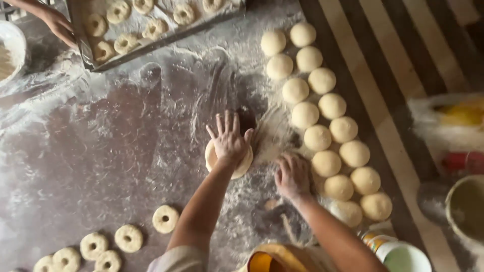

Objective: Shaping individual balls of dough into rings and arranging them on a large floured table in a bakery.

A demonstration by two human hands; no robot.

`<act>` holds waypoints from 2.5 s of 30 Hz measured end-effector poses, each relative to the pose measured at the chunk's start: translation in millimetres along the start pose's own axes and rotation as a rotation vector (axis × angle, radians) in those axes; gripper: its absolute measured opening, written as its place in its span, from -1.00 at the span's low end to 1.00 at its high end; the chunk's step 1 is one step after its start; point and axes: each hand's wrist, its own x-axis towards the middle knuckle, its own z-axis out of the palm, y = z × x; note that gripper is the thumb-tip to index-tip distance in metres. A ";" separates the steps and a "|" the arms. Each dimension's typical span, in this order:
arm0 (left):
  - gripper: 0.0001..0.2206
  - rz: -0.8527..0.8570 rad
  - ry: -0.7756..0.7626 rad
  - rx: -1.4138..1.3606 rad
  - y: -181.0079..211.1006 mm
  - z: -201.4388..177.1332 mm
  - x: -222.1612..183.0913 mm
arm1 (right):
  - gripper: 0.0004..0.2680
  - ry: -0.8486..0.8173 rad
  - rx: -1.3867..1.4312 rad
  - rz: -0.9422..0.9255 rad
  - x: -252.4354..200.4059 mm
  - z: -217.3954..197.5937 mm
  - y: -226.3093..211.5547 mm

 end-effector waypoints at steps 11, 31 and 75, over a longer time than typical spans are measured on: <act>-0.24 0.021 -0.040 -0.047 28.4 -4.1 -16.7 | -0.76 0.023 -0.038 -0.010 0.6 -11.1 -8.5; -0.31 -0.093 0.099 -0.043 -11.3 -44.2 -27.7 | -0.79 0.085 -0.029 -0.063 -1.0 14.3 2.7; -0.24 -0.024 -0.368 0.120 -10.3 -36.5 -32.3 | -0.78 -0.028 -0.091 0.020 -0.5 13.0 4.9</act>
